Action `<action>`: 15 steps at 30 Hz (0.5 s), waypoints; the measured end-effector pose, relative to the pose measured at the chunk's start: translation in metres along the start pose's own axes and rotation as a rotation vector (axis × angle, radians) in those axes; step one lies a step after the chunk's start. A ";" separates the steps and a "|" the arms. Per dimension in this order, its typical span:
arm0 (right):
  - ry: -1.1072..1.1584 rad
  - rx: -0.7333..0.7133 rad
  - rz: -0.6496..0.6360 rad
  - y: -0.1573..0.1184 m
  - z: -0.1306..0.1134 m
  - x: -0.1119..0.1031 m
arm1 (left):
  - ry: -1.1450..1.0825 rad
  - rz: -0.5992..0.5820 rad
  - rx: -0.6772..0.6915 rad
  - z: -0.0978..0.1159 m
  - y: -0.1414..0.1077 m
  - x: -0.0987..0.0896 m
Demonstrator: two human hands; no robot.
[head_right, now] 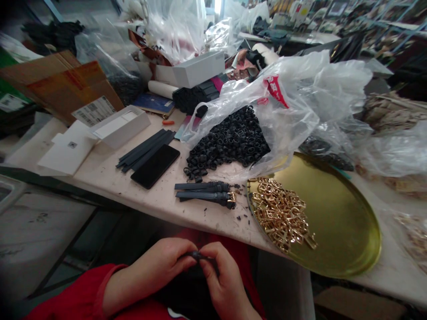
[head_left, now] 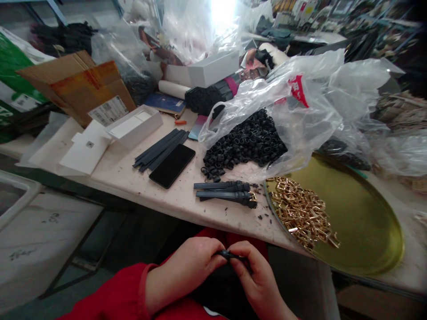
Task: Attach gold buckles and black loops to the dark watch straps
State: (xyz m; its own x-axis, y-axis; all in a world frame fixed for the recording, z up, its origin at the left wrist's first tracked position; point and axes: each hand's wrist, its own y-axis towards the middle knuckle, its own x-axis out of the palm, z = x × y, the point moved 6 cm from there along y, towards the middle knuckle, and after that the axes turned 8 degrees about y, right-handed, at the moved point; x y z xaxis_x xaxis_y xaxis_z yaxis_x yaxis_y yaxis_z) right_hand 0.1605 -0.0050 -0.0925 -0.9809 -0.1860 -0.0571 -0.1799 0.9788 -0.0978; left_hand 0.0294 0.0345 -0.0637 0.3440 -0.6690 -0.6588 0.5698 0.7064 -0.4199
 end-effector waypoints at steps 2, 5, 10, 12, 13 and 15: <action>0.087 0.147 0.034 0.000 0.008 -0.003 | -0.085 -0.019 -0.027 -0.001 -0.001 0.002; 0.221 0.305 0.069 0.000 0.013 -0.007 | -0.296 -0.115 -0.120 -0.004 -0.005 0.005; 0.235 0.333 0.058 -0.001 0.008 -0.008 | -0.446 -0.173 -0.200 -0.010 -0.009 0.008; 0.240 0.344 0.055 -0.004 0.009 -0.006 | -0.440 -0.178 -0.199 -0.011 -0.011 0.011; 0.243 0.351 0.056 -0.005 0.009 -0.005 | -0.435 -0.182 -0.199 -0.011 -0.013 0.012; 0.246 0.368 0.047 -0.009 0.009 -0.002 | -0.425 -0.199 -0.198 -0.012 -0.019 0.014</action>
State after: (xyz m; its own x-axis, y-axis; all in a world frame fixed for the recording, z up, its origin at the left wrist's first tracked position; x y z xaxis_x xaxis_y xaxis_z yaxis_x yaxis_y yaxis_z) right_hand 0.1650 -0.0146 -0.1008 -0.9838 -0.0725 0.1637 -0.1399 0.8819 -0.4501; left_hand 0.0147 0.0146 -0.0729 0.5403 -0.8006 -0.2590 0.5170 0.5587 -0.6485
